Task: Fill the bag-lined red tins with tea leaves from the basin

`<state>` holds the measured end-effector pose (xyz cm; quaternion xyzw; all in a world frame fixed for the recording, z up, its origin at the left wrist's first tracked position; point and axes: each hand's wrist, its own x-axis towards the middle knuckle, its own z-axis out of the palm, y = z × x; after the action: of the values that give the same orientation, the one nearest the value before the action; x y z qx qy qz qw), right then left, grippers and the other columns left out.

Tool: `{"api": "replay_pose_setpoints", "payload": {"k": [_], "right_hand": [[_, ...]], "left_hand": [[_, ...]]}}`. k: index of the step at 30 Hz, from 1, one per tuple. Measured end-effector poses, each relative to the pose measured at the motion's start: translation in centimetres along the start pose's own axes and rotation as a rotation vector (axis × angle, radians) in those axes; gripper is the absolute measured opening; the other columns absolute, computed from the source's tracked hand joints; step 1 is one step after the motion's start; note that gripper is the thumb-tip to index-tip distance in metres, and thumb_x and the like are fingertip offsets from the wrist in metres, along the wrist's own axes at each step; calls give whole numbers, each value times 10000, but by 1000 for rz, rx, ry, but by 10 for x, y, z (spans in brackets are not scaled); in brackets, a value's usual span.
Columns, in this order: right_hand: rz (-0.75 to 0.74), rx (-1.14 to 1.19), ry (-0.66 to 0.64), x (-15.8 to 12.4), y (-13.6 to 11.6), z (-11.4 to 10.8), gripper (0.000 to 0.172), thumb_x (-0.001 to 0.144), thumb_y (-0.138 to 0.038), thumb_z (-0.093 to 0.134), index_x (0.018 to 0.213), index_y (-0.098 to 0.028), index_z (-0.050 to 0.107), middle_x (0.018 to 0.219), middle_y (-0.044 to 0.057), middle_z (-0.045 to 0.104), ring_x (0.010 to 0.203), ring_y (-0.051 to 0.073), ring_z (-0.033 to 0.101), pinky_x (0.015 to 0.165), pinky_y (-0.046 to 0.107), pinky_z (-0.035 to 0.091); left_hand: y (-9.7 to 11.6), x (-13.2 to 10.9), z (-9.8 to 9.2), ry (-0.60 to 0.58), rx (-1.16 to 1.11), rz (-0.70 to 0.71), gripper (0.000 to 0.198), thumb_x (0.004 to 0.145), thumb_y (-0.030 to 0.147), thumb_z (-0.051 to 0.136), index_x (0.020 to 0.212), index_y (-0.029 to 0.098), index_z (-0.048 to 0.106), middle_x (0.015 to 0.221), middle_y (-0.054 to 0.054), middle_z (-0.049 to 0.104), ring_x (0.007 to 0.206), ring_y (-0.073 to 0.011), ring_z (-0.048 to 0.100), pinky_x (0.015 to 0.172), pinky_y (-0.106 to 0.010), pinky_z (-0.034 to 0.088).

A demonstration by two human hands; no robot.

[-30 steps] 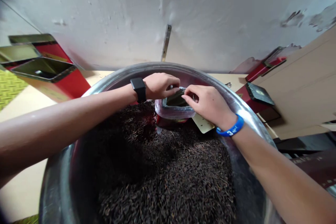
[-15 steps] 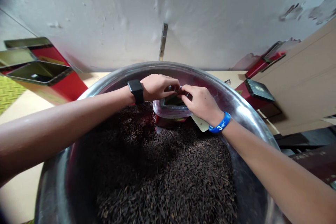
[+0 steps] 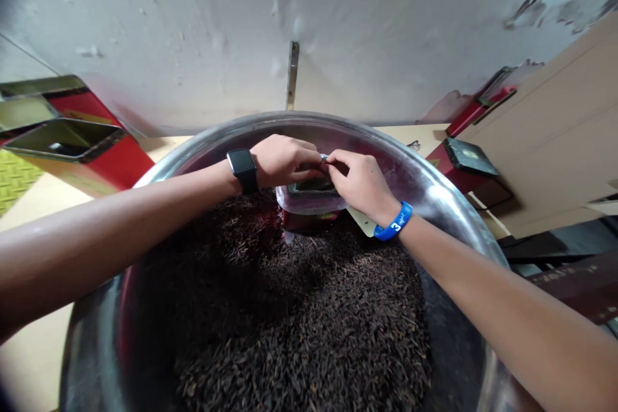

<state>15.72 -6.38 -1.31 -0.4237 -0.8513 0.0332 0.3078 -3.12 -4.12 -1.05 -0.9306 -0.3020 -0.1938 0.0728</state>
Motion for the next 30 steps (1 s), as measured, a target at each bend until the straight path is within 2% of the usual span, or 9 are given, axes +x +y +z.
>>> {"api": "replay_pose_setpoints", "payload": {"k": [6,16,25,30], "right_hand": [[3,57,-42,2,3,0,196,797,-209,459,839,-153,642,794,46,654,705,149,565,655,270,414],[70,102,-129,5,5,-4,170,801,-230,459,774,-170,617,715,24,628,645,135,533,599,255,406],[24,91,-83,4,8,-2,199,795,-209,456,871,-172,635,860,46,659,774,163,578,708,296,440],[53,127,-59,4,11,0,187,787,-232,486,911,-173,614,847,44,648,710,142,569,645,273,446]], "left_hand": [[2,0,1,5,18,-4,232,862,321,447,983,236,627,944,-30,644,782,-130,581,584,-228,368],[3,0,-1,10,0,23,227,857,293,440,975,231,624,950,-31,638,781,-127,579,577,-230,369],[1,0,-1,14,12,-19,240,845,301,429,939,194,622,919,-44,632,777,-130,570,604,-239,373],[-1,0,1,21,23,-6,235,844,295,428,918,186,623,885,-46,633,764,-140,569,622,-255,381]]}}
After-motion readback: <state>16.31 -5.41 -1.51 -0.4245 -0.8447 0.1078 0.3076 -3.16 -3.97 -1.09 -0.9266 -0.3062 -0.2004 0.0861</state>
